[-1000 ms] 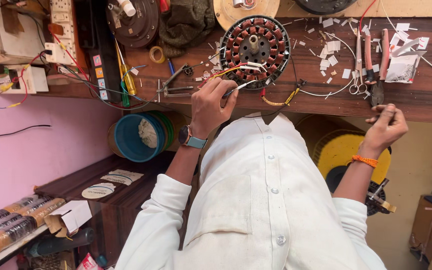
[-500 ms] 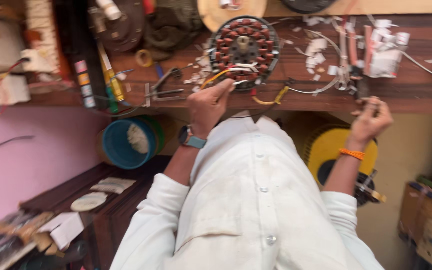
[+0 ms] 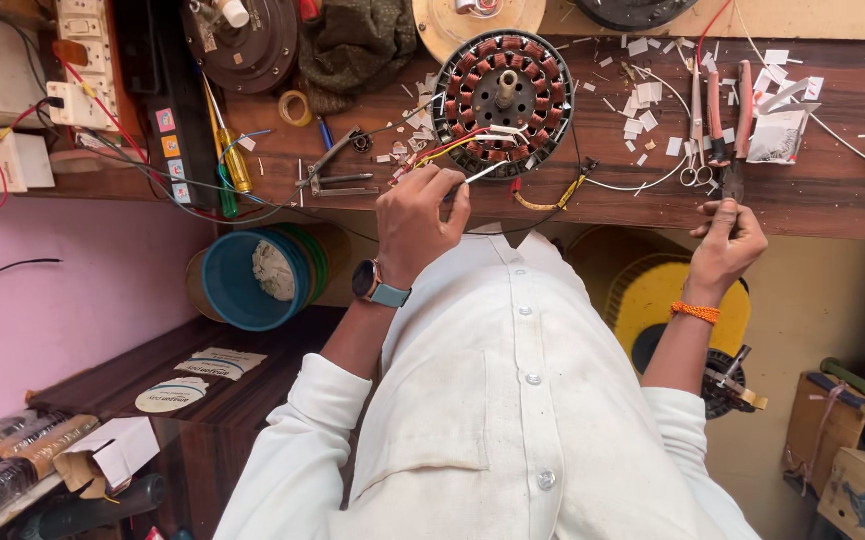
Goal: The person winds insulated copper wire by hand into the slots of a fan motor stator on a cluttered workbench, pressing each wire loop into place around the coil slots and arranging the wire leads as they fill successive slots.
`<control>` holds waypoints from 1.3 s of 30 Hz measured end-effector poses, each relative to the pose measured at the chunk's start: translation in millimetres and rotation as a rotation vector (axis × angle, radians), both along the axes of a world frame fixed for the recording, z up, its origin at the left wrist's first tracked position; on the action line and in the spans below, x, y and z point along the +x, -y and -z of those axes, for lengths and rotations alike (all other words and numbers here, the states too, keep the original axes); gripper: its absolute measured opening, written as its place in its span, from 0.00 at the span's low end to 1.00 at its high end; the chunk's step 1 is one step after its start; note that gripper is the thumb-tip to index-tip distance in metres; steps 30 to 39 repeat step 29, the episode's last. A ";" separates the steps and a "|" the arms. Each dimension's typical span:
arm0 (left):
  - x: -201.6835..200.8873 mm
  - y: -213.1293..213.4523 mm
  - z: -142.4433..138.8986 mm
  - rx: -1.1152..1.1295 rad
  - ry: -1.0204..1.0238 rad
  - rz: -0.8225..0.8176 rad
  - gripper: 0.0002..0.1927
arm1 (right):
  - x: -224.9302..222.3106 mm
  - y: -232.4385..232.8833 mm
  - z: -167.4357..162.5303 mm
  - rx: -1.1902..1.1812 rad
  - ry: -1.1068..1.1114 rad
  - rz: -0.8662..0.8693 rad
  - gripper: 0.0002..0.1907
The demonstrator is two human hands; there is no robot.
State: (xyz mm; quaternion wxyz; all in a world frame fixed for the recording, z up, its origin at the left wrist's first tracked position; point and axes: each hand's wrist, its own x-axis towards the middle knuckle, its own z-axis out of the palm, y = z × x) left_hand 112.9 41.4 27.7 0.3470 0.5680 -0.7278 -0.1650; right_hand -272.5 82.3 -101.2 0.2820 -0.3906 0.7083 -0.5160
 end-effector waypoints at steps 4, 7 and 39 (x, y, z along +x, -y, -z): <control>-1.8 -2.5 8.8 0.064 -0.079 -0.020 0.04 | -3.1 0.5 1.2 -0.008 -0.025 -0.019 0.17; -4.3 -6.3 15.8 -0.102 -0.131 -0.047 0.06 | -5.1 9.1 2.9 -0.015 -0.030 -0.022 0.16; -21.7 -24.2 -21.0 -0.088 -0.010 -0.061 0.18 | 5.1 94.0 -16.3 0.034 -0.135 -0.040 0.10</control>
